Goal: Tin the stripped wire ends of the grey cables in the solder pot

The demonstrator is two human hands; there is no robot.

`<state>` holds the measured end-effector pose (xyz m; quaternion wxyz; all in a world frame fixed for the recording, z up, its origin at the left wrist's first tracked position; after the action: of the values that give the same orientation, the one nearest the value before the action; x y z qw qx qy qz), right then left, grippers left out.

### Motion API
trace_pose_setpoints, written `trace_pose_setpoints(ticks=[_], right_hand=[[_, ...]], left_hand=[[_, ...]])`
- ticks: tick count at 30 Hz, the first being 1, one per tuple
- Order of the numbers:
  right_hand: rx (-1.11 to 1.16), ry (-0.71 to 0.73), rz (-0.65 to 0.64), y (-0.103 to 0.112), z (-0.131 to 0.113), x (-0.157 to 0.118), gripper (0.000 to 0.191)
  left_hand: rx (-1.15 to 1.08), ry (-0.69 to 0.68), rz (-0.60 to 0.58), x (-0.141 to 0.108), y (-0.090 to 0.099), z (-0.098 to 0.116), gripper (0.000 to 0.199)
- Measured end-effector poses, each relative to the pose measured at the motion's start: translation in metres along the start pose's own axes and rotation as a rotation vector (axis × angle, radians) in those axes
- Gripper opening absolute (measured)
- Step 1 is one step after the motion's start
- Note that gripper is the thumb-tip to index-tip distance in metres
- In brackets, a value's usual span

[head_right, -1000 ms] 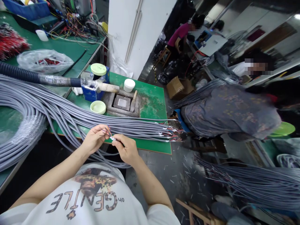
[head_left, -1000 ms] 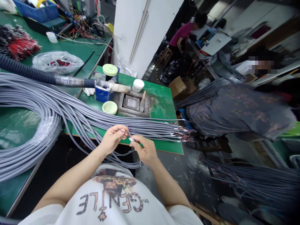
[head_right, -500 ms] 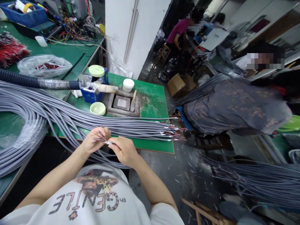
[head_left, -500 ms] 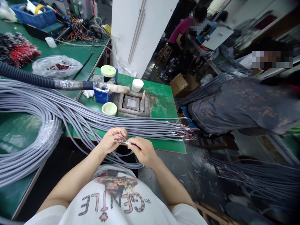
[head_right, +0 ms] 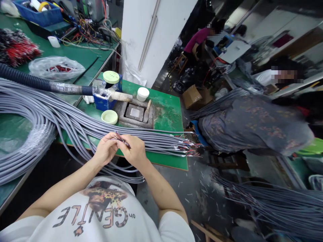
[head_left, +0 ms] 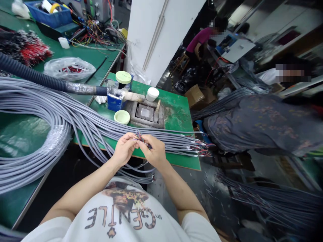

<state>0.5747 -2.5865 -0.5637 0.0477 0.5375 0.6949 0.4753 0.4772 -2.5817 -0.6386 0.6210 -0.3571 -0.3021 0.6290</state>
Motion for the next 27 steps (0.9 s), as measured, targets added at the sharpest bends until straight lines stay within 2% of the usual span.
trace_pose_setpoints(ticks=[3,5,8,11,13,16,19,27], right_hand=[[0.026,0.045,-0.027,-0.001,-0.001,0.021,0.016],[0.041,0.054,-0.050,-0.003,0.001,0.042,0.015],[0.016,0.035,-0.123,-0.012,0.013,0.078,0.014],[-0.091,-0.006,-0.231,-0.032,0.032,0.111,0.013],[-0.185,-0.025,-0.312,-0.049,0.044,0.126,0.012],[-0.297,-0.040,-0.423,-0.073,0.057,0.137,0.014],[-0.377,-0.039,-0.484,-0.087,0.064,0.141,0.017],[-0.567,0.003,-0.553,-0.098,0.064,0.142,0.022]], left_hand=[[0.040,-0.062,0.047,0.004,0.007,0.009,0.026],[0.166,-0.146,0.086,0.005,0.015,0.017,0.025],[0.631,-0.379,0.095,0.003,0.026,0.033,0.021],[1.108,-0.565,-0.024,0.001,0.028,0.034,0.018],[1.253,-0.617,-0.099,0.000,0.030,0.029,0.020],[1.316,-0.671,-0.148,0.000,0.030,0.025,0.020],[1.322,-0.677,-0.151,0.001,0.030,0.025,0.018],[1.348,-0.749,-0.171,-0.001,0.027,0.026,0.016]])
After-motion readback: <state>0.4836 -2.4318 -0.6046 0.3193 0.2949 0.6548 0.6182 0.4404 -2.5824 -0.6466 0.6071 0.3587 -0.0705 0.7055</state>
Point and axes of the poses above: each hand's wrist, its own x-axis towards the middle knuckle, its own y-axis out of the back of the hand, z = x × y, the point moved 6 cm from there along x, towards the middle knuckle, and after that the axes turned 1 degree about y, right-handed, at the moved point
